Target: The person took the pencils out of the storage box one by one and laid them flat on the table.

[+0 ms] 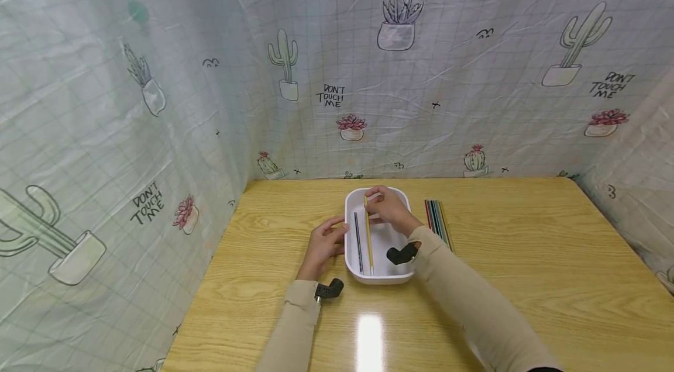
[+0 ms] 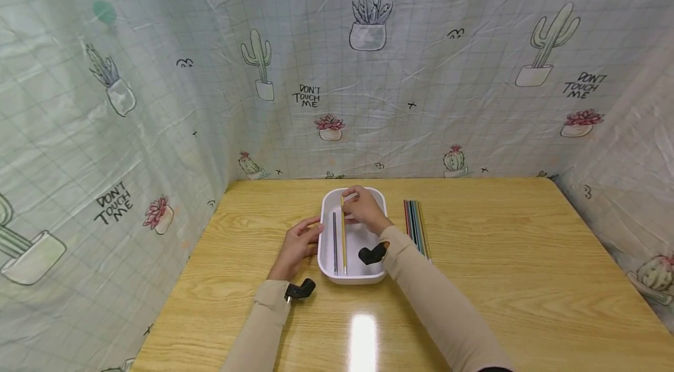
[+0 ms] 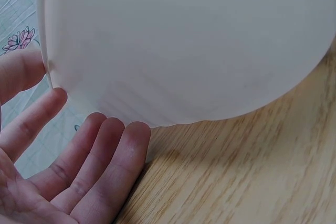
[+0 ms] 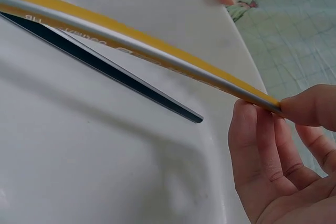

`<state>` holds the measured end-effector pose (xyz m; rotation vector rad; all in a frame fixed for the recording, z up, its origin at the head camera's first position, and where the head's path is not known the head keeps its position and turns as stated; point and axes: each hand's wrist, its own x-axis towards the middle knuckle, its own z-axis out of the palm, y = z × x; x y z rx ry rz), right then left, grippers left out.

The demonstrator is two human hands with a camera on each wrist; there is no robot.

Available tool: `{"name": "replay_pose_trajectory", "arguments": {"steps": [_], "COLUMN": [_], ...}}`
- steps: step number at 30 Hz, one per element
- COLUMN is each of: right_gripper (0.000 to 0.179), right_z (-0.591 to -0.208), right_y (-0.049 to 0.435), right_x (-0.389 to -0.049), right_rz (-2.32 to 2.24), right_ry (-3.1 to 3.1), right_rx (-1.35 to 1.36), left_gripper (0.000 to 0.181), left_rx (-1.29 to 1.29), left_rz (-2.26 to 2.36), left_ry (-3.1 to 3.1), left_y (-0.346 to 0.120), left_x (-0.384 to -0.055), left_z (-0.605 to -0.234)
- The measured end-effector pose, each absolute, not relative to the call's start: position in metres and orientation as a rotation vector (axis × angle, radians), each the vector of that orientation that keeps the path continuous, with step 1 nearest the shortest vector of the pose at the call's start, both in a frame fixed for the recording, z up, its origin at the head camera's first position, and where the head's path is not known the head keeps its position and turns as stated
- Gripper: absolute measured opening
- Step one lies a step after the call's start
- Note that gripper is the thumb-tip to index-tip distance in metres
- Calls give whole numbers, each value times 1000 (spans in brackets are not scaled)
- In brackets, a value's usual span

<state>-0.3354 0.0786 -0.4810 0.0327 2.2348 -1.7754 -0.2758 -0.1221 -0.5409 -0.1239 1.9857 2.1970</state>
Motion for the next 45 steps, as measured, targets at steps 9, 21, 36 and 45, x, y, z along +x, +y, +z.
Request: {"name": "replay_pose_trajectory", "arguments": {"steps": [9, 21, 36, 45], "right_gripper": [34, 40, 37, 41], "right_z": [-469, -450, -443, -452], "right_y": [94, 119, 149, 173], "right_x": [-340, -341, -335, -332], "right_rz": [-1846, -1926, -1965, -1944], "right_ry": [2254, 2252, 2279, 2334], "right_rx": [-6, -11, -16, 5], "left_gripper": [43, 43, 48, 48], "left_rx": [-122, -128, -120, -120], "left_rz": [2194, 2184, 2178, 2179], "left_ry": [1987, 1996, 1998, 2001], "left_y": [-122, -123, -123, -123], "left_x": [-275, -274, -273, -273], "left_z": [-540, -538, -539, -540]}}
